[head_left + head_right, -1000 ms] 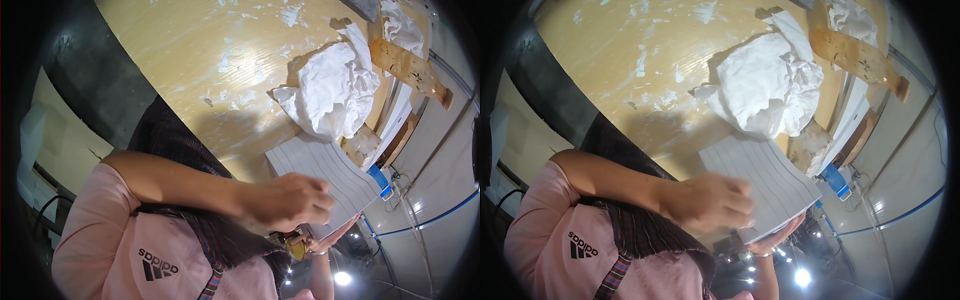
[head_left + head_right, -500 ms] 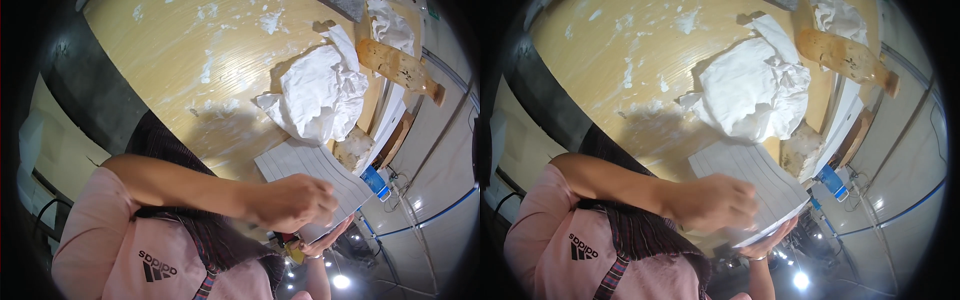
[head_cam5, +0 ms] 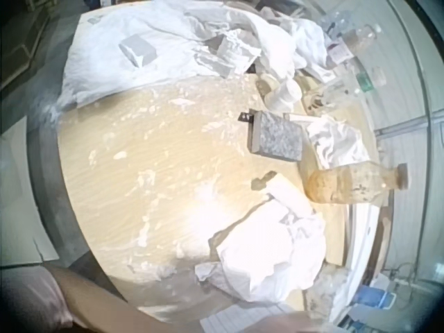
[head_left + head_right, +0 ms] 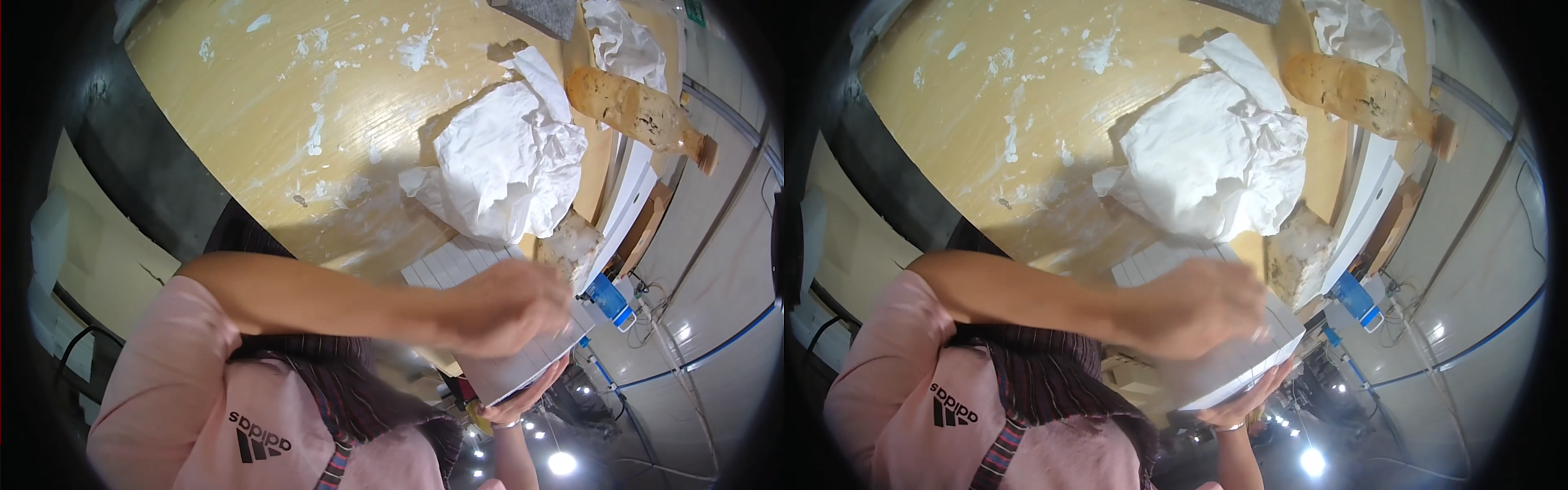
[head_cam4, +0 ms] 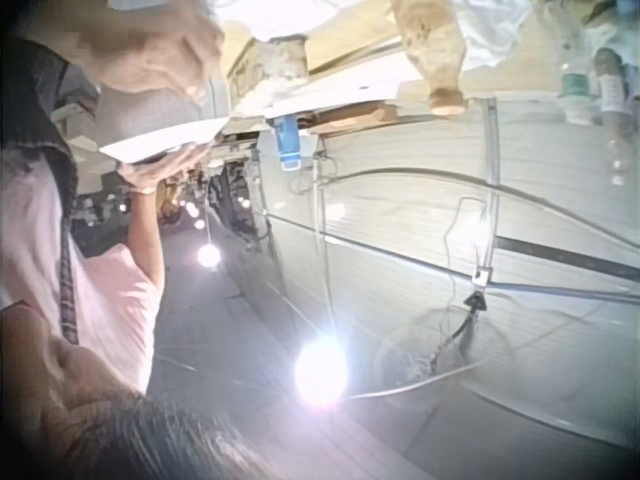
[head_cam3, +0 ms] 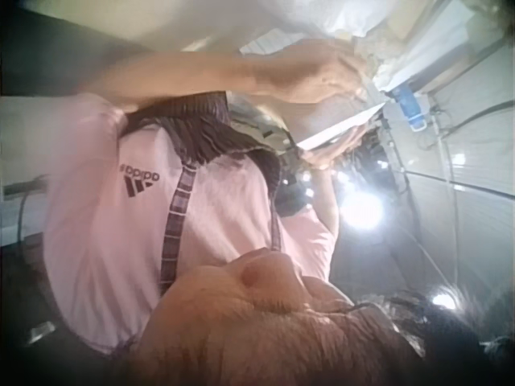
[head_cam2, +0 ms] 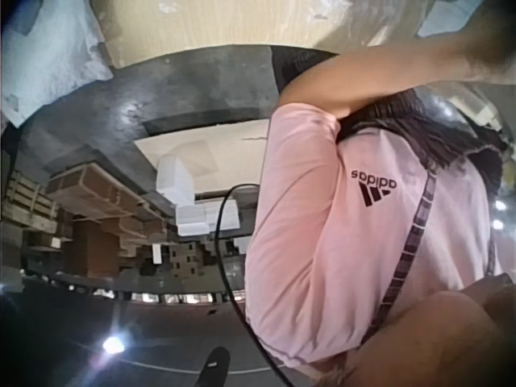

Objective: The person scrapes the edges and surfaces of white wooden panels with a small blade, applies liquid from a bottle onto a cloth, and wipes down the panels with the cloth.

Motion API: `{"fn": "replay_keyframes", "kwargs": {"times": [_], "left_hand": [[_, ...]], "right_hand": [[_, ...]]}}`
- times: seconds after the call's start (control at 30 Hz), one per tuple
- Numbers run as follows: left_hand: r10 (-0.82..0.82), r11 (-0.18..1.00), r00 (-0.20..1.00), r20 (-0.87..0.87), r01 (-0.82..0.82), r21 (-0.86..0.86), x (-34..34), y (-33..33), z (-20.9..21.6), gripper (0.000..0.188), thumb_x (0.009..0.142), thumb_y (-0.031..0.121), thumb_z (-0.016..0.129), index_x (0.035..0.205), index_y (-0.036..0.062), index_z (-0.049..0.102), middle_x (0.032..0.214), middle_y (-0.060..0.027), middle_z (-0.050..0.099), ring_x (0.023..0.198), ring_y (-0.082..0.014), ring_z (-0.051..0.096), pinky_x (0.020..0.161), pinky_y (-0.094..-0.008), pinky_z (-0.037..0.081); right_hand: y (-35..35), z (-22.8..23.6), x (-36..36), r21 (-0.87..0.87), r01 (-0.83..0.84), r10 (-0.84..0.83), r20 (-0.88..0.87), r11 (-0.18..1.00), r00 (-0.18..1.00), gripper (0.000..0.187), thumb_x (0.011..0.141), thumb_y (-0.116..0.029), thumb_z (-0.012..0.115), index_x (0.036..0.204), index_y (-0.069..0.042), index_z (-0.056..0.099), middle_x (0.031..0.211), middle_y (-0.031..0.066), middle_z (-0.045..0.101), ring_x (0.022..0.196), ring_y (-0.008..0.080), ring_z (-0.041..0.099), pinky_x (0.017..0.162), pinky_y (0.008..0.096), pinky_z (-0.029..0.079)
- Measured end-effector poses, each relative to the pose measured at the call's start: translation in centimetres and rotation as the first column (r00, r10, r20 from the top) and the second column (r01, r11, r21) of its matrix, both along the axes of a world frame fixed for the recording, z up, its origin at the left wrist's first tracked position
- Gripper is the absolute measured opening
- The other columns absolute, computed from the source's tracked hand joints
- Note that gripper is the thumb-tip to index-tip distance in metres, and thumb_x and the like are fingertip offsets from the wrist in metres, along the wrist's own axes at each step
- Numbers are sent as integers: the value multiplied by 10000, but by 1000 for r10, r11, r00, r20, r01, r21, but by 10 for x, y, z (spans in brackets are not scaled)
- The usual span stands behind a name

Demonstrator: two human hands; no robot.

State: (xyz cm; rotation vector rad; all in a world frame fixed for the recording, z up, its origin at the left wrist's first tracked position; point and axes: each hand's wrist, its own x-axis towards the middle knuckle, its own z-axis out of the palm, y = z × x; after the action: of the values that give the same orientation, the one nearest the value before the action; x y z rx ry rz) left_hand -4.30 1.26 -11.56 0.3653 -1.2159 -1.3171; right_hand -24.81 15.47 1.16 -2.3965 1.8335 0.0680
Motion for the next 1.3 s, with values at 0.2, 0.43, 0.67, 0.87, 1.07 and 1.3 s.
{"fn": "replay_keyframes", "kwargs": {"times": [0.2,0.43,0.67,0.87,1.07,1.3], "left_hand": [[-64,991,994,-93,52,-125,4,0,-7,156,726,105,594,849,32,657,771,-59,566,788,-239,539,626,-357,482],[-11,1000,999,-39,12,20,14,-5,-4,66,716,-7,571,661,30,578,733,-80,553,756,-269,547,662,-379,477],[-295,955,946,-132,296,-6,58,34,-13,44,723,-9,630,720,35,625,764,-88,593,774,-235,598,679,-327,499],[-308,835,918,251,134,533,43,38,-35,121,745,14,643,860,1,677,850,-151,649,799,-352,633,712,-415,494],[-245,850,966,79,175,496,36,51,-27,103,731,-10,632,826,13,664,809,-139,623,817,-348,623,702,-430,484],[-171,879,943,286,15,476,24,41,-26,174,661,-55,634,820,7,670,813,-149,636,788,-354,627,687,-430,483]], "right_hand": [[2,-2,-10,25,-6,5,10,1000,1000,1176,735,-835,434,1486,30,169,1498,333,173,1396,480,186,1090,619,195],[1,-2,-7,24,11,-12,14,1000,1000,1169,728,-844,434,1490,5,172,1501,336,157,1395,481,193,1088,620,205],[-4,-1,-3,17,14,-14,12,1000,1000,1165,721,-840,449,1488,-4,184,1500,331,169,1391,482,200,1085,623,207],[-4,0,-5,51,1,-1,-8,999,1000,1250,669,-882,449,1480,28,177,1502,312,193,1405,459,171,1100,599,182],[-11,2,7,87,38,-37,-12,995,999,1170,723,-851,421,1494,-5,175,1494,348,164,1398,495,164,1079,655,180],[-13,-3,8,71,25,-25,1,997,1000,1162,729,-845,424,1498,-15,164,1503,342,132,1396,492,167,1068,666,189]]}}
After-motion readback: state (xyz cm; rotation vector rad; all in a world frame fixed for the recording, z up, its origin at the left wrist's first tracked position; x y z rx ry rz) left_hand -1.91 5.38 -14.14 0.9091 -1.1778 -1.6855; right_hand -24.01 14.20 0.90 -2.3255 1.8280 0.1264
